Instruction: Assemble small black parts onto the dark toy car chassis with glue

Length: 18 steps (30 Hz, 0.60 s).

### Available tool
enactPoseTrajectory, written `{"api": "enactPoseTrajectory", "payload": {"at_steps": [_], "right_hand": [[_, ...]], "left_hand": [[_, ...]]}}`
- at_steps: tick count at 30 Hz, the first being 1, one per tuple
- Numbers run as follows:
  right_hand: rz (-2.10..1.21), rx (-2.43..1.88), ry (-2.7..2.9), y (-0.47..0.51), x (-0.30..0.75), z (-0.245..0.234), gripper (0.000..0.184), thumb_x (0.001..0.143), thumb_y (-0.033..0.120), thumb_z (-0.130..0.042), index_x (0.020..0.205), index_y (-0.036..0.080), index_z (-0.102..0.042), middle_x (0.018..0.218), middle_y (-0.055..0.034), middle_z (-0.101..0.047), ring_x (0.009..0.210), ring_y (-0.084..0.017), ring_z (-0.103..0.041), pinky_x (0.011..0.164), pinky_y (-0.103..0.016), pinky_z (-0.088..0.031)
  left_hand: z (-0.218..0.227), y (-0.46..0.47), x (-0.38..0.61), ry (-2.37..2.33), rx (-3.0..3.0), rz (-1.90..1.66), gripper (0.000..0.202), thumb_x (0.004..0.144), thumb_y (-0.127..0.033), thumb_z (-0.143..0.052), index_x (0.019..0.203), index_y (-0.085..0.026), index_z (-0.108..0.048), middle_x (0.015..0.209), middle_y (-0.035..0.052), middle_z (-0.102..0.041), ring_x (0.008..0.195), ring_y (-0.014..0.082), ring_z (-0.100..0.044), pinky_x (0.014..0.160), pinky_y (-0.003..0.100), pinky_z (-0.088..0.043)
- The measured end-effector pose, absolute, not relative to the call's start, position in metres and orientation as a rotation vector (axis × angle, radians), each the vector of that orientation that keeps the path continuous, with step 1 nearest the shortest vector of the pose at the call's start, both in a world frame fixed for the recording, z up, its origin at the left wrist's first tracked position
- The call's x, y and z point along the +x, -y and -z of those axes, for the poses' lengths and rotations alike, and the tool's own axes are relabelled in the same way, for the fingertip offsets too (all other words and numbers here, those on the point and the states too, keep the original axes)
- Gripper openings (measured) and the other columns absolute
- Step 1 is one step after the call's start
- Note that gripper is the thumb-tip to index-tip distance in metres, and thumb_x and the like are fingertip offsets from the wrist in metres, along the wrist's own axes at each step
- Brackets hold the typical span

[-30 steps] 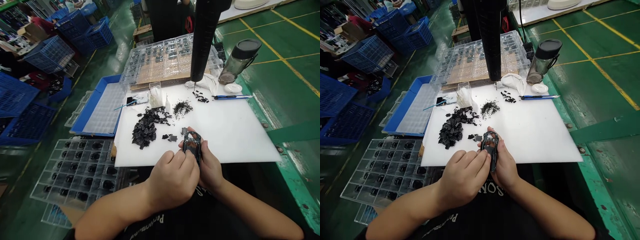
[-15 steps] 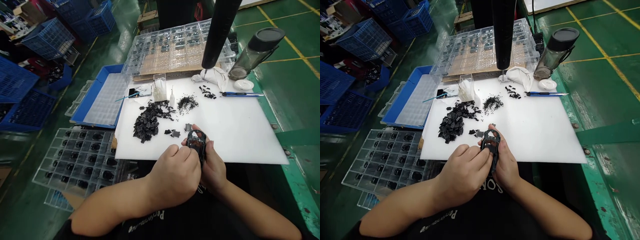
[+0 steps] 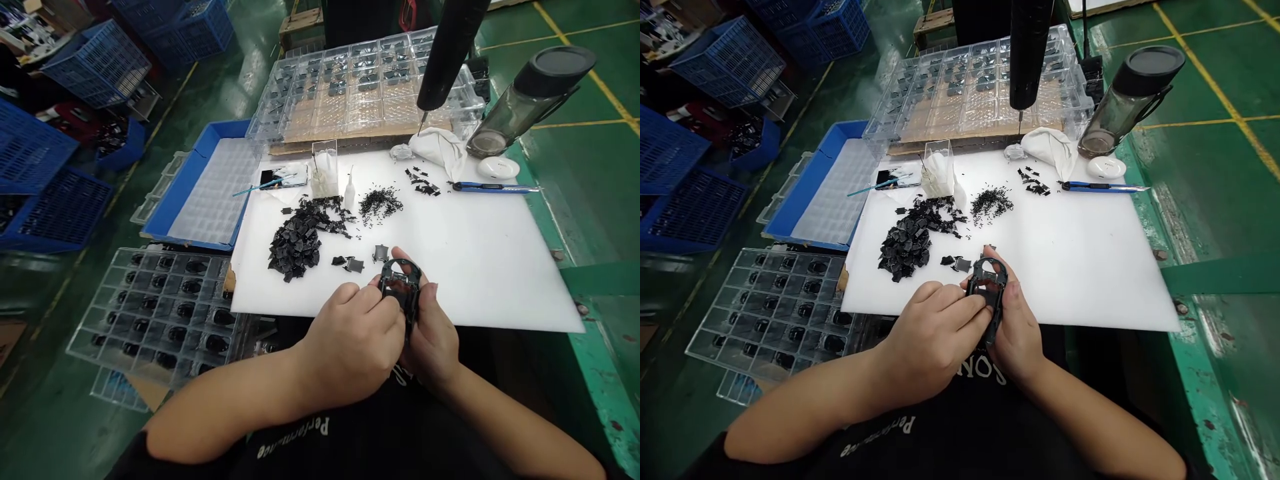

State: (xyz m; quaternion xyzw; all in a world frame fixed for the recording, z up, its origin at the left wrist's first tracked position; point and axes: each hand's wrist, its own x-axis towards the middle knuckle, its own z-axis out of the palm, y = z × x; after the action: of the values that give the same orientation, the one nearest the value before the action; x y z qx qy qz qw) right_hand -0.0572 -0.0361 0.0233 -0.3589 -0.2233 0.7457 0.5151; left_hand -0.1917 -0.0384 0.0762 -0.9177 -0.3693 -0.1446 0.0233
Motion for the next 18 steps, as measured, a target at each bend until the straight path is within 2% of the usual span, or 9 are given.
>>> {"api": "enactPoseTrajectory", "payload": {"at_steps": [5,9,13,18], "right_hand": [[-1.775,-0.943,0.600,0.036,-0.057,-0.023,0.051,0.095,0.061,-0.040,0.139,0.034,-0.048,0.110,-0.0047,-0.068,0.108,-0.027,-0.062,0.094,-0.044,-0.050],[-1.788,-0.914,0.593,0.037,-0.057,-0.026,0.051,0.095,0.060,-0.041,0.138,0.033,-0.049,0.105,-0.0053,-0.069,0.103,-0.027,-0.064,0.093,-0.044,-0.050],[-1.720,-0.929,0.586,0.038,-0.059,-0.029,0.049,0.097,0.058,-0.041,0.135,0.030,-0.051,0.098,-0.0048,-0.068,0.093,-0.024,-0.065,0.094,-0.042,-0.048],[-1.663,-0.913,0.631,0.040,-0.061,-0.027,0.048,0.097,0.057,-0.042,0.135,0.030,-0.052,0.097,-0.0049,-0.068,0.088,-0.022,-0.064,0.089,-0.041,-0.050]], "left_hand": [[-0.077,0.039,-0.192,1.118,-2.801,0.447,0.017,0.086,-0.009,-0.047,0.082,-0.013,-0.064,0.075,0.0052,-0.060,0.075,0.0195,-0.050,0.068,0.035,-0.031],[-0.076,0.040,-0.192,1.124,-2.811,0.477,0.018,0.086,-0.008,-0.048,0.085,-0.013,-0.065,0.076,0.0053,-0.063,0.073,0.0186,-0.050,0.068,0.035,-0.032],[-0.072,0.045,-0.193,1.183,-2.829,0.542,0.024,0.088,-0.009,-0.045,0.098,-0.011,-0.067,0.091,0.0074,-0.069,0.081,0.0190,-0.055,0.073,0.036,-0.036],[-0.063,0.061,-0.192,1.352,-2.801,0.560,0.034,0.091,-0.019,-0.047,0.120,-0.009,-0.062,0.112,0.0090,-0.069,0.100,0.0217,-0.058,0.092,0.042,-0.037]]}}
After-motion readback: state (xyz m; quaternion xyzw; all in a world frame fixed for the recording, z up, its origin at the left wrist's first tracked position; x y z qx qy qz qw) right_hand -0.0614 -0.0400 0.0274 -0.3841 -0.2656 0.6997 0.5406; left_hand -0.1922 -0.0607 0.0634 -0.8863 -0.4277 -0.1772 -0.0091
